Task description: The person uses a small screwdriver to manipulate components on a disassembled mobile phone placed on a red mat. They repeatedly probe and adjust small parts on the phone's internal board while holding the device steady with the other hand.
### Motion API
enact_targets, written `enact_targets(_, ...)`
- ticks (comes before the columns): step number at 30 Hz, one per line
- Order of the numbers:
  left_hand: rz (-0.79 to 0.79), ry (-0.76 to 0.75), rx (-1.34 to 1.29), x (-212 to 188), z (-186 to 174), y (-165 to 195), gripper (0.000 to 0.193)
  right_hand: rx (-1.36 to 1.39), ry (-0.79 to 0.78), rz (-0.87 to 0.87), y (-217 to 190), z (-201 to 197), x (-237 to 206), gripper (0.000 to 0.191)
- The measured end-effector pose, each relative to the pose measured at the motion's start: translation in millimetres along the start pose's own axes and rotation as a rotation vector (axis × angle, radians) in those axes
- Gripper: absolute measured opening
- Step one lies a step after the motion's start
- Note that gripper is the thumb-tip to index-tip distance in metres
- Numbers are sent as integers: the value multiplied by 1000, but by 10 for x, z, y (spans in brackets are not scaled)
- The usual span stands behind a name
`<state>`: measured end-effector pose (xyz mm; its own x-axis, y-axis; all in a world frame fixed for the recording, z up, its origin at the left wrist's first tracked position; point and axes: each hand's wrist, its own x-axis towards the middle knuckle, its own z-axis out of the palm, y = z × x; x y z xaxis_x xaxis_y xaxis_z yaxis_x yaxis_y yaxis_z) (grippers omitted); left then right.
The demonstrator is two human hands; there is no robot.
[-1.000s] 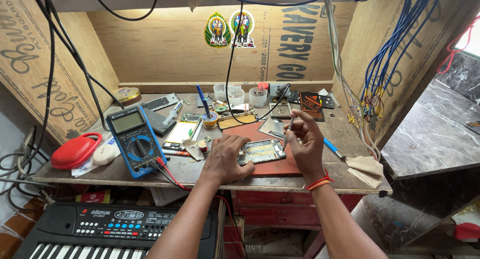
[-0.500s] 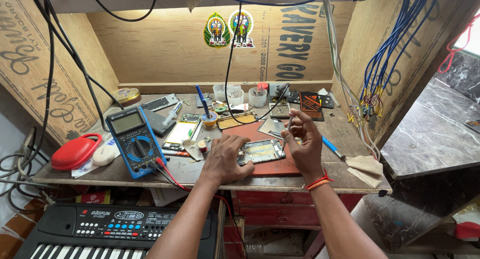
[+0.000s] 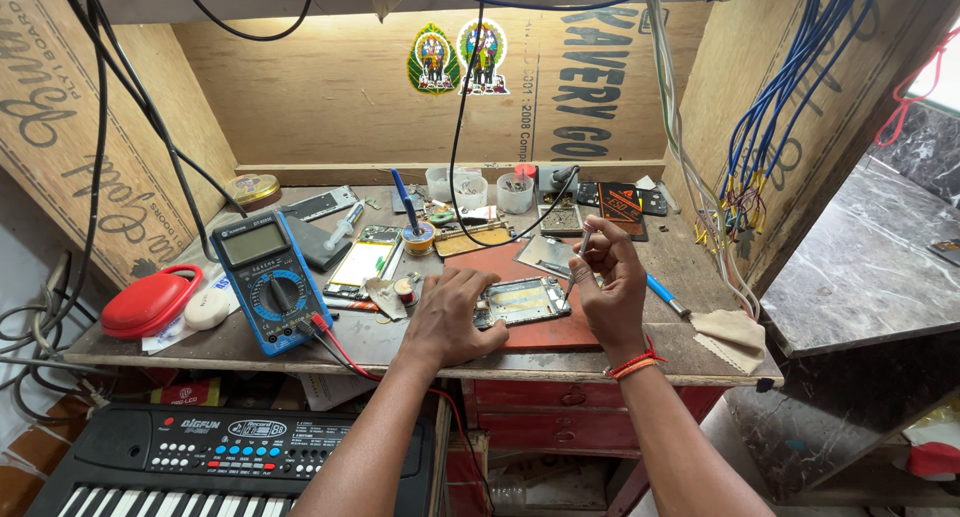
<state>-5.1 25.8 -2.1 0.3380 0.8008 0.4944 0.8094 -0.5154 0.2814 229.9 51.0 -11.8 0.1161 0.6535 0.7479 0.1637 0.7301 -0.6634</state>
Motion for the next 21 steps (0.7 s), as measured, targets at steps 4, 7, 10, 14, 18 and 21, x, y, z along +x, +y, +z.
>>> enact_targets(4, -8, -8, 0, 1, 8, -2, 60, -1, -7, -14, -14, 0, 7, 51)
enact_targets(7, -17, -12, -2, 3, 12, 0, 60, -28, -7, -9, -28, -1, 9, 53)
enact_targets(10, -22, -19, -3, 4, 13, 3, 60, -15, -10, 13, -51, 2, 10, 55)
enact_targets(14, -5, -3, -2, 3, 1, 3, 60, 69, -41, -7, -92, -4, 17, 52)
enact_targets(18, -15, -14, -9, -2, -2, 8, 60, -91, -13, 4, -100, 3, 27, 56)
enact_targets(21, -9, -4, -11, -3, -2, 5, 60, 81, -2, 64, -71, 7, 27, 53)
